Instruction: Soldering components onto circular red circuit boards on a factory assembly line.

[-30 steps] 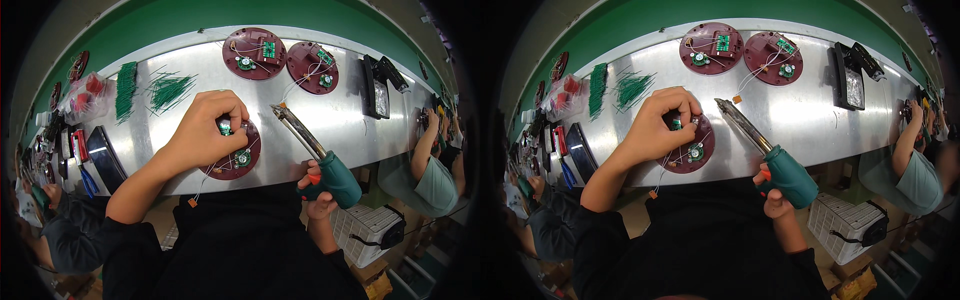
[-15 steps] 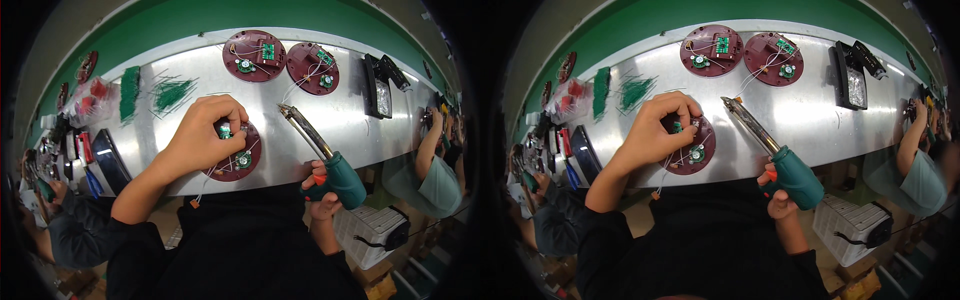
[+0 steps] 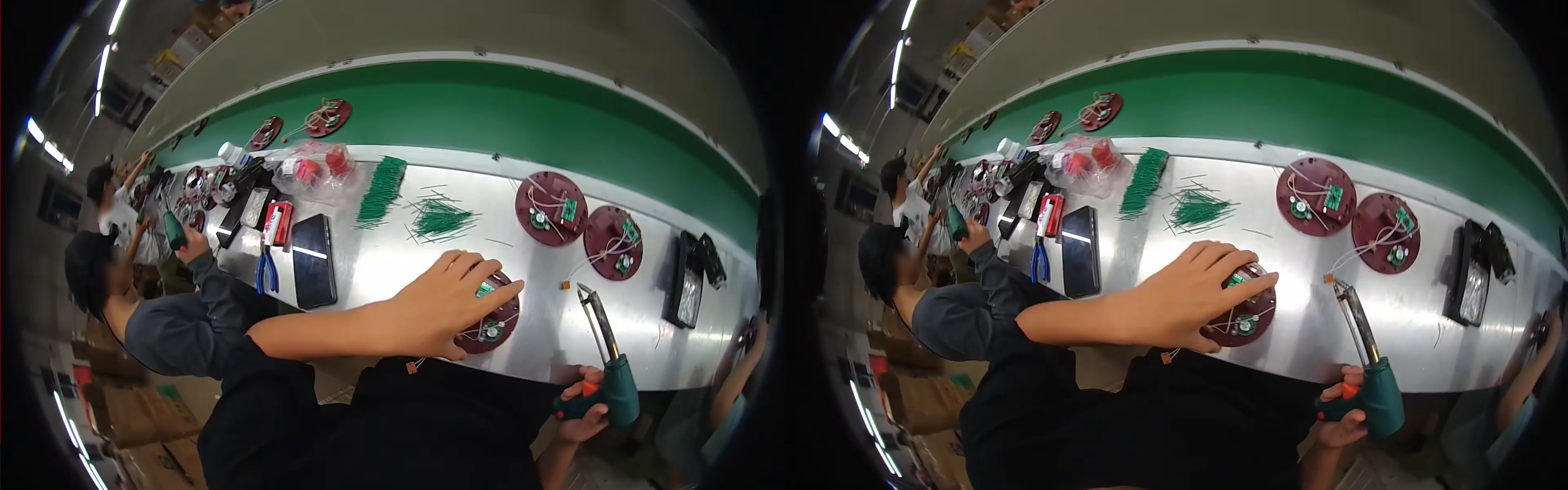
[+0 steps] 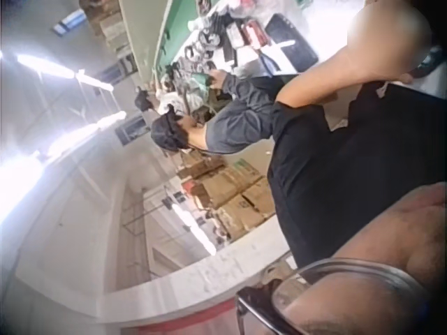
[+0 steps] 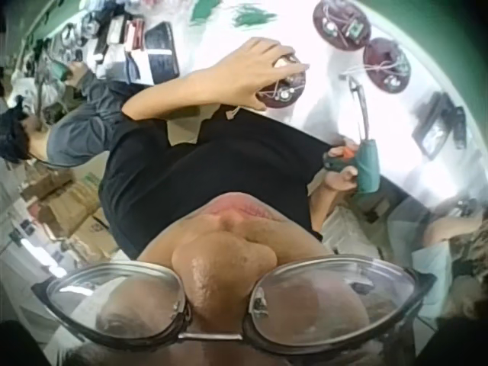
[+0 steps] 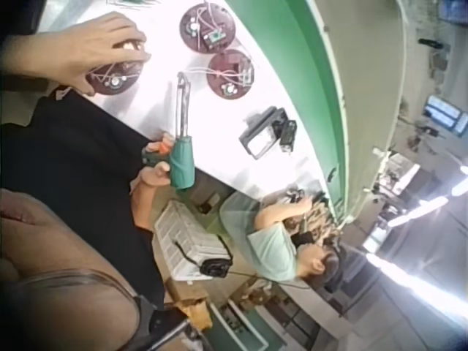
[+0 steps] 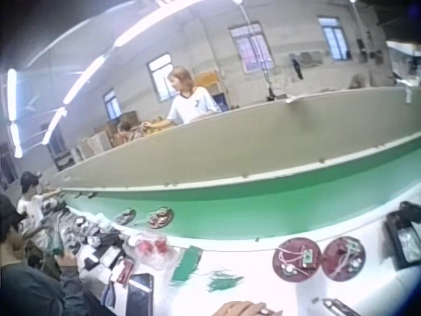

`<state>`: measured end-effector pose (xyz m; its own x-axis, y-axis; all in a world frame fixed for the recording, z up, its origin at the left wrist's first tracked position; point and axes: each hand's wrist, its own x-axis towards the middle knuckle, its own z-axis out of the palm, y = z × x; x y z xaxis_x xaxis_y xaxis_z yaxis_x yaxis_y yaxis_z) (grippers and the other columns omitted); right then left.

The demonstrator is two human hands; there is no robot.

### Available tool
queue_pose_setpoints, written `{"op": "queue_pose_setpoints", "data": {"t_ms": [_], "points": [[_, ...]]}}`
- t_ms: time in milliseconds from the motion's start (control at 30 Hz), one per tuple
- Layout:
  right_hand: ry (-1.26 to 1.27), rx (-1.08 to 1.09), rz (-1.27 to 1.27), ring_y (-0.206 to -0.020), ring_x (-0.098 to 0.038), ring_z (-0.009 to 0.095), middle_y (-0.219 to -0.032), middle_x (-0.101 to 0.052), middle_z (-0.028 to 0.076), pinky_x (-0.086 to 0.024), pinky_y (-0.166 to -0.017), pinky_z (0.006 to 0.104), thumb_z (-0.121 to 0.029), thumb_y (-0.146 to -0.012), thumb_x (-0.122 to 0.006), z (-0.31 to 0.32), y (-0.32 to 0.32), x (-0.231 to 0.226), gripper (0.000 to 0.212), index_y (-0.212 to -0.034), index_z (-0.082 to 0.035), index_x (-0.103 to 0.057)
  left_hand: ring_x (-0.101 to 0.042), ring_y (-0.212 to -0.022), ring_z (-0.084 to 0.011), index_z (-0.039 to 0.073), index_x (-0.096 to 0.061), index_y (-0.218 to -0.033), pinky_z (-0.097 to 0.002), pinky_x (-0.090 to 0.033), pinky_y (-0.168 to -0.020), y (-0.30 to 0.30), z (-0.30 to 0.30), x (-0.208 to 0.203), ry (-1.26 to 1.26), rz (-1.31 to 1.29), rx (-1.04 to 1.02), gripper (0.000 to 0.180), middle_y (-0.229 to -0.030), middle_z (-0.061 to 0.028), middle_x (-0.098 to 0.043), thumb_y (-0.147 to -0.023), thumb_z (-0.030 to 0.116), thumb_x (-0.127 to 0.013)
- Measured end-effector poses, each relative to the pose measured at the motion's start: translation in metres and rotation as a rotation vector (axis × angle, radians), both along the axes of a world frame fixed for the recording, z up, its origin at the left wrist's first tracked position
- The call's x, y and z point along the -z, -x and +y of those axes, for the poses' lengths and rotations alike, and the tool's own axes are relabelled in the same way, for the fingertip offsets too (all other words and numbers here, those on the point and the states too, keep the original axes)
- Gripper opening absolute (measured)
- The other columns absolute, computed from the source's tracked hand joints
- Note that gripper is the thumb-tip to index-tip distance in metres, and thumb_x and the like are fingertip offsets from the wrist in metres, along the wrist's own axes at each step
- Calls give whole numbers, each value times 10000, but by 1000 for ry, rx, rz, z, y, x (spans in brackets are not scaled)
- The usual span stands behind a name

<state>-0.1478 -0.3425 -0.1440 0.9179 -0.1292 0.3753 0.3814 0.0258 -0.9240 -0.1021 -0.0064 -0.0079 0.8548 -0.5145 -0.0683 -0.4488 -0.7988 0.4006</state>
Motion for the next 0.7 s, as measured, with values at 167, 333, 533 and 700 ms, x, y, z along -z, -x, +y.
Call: {"op": "queue_pose_setpoints", "data": {"t_ms": [167, 333, 533, 700], "points": [[-35, -15, 16, -630, -622, 152, -1031, -672, 194, -529, -645, 311, -652, -1051, -534, 1, -2, -5, 809, -1300, 118, -540, -545, -1263, -458, 50, -423, -1601, -512, -437, -1108, -35, 43, -14, 54, -139, -138, 1126, -1371, -280, -576, -691, 471, -934], [-68, -43, 111, -627, -638, 160, -965, -698, 166, -549, -656, 303, -722, -989, -583, 16, -3, -25, 848, -1168, 106, -633, -676, -1127, -375, -61, -528, -1467, -447, -550, -947, -111, 100, -3, 133, -450, -828, 902, -1305, -288, -656, -856, 514, -859], [-97, -72, 34, -660, -664, 198, -1041, -688, 221, -548, -605, 308, -617, -1074, -513, 6, 0, -22, 744, -1199, 114, -576, -683, -1154, -231, 8, -566, -1423, -382, -582, -856, -151, 45, 2, 383, -204, -522, 739, -1333, -217, -648, -891, 434, -850], [-106, -83, -10, -774, -691, 257, -989, -650, 180, -574, -735, 368, -578, -1103, -470, 6, -2, -32, 694, -1195, 103, -564, -502, -1360, -419, 115, -529, -1536, -510, -391, -1161, -175, 0, 49, 7, -531, 9, 997, -1474, -230, -532, -733, 563, -913]]}}
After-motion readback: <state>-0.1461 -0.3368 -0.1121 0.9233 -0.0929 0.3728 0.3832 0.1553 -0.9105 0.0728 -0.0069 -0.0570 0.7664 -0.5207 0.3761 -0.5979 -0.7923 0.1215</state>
